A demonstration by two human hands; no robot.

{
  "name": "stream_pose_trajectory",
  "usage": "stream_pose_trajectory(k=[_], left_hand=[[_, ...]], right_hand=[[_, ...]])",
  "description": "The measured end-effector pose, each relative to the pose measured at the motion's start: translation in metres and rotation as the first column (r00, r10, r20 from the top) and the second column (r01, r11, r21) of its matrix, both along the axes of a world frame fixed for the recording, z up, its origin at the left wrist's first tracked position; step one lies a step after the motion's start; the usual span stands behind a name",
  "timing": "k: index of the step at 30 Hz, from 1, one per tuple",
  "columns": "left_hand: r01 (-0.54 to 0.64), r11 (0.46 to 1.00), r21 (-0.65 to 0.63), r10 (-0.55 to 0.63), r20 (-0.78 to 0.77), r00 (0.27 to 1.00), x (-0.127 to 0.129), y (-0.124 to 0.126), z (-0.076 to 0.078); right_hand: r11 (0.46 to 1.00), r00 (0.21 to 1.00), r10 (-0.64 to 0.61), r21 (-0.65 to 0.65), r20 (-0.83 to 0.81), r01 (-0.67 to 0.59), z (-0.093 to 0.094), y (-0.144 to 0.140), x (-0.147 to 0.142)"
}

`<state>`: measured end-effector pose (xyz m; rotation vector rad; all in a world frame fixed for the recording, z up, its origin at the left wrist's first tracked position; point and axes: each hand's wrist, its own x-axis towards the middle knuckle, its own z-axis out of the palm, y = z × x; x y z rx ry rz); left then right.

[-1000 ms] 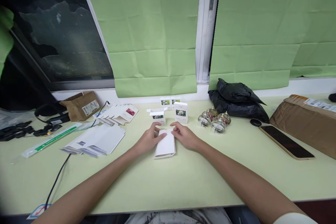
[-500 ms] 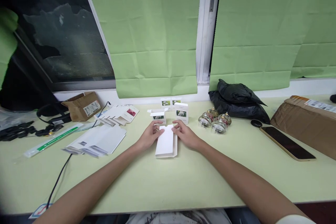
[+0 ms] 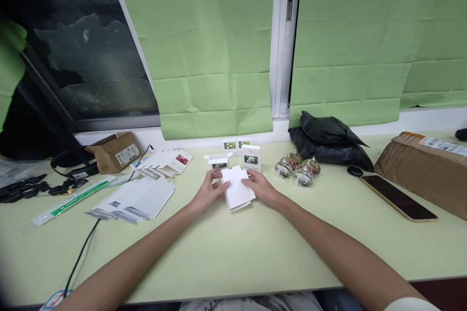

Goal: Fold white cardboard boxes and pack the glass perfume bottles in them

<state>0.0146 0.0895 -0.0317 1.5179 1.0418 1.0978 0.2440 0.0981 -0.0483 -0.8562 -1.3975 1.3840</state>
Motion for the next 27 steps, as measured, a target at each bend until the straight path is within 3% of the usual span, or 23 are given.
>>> stream_pose_trajectory(k=[6, 13, 21, 27], left_hand=[[0.021, 0.998, -0.051, -0.021, 0.005, 1.000, 0.003, -0.001, -0.004], [0.078, 0.994, -0.080, -0.069, 0.113, 0.991, -0.004, 0.006, -0.004], [0.032, 0.995, -0.100, -0.022, 0.097, 0.995, -0.009, 0.010, 0.001], [0.075, 0.987, -0.141, -0.053, 0.153, 0.987, -0.008, 0.006, 0.002]], right_hand=[[0.998, 0.998, -0.044, 0.052, -0.051, 0.046, 0.000, 0.001, -0.001], [0.996, 0.998, -0.051, 0.069, -0.031, 0.053, 0.000, 0.003, 0.003], [0.999, 0.999, -0.041, -0.019, -0.014, 0.041, 0.002, 0.003, 0.007], [0.989, 0.996, -0.012, -0.148, -0.085, -0.001, 0.002, 0.006, 0.013]])
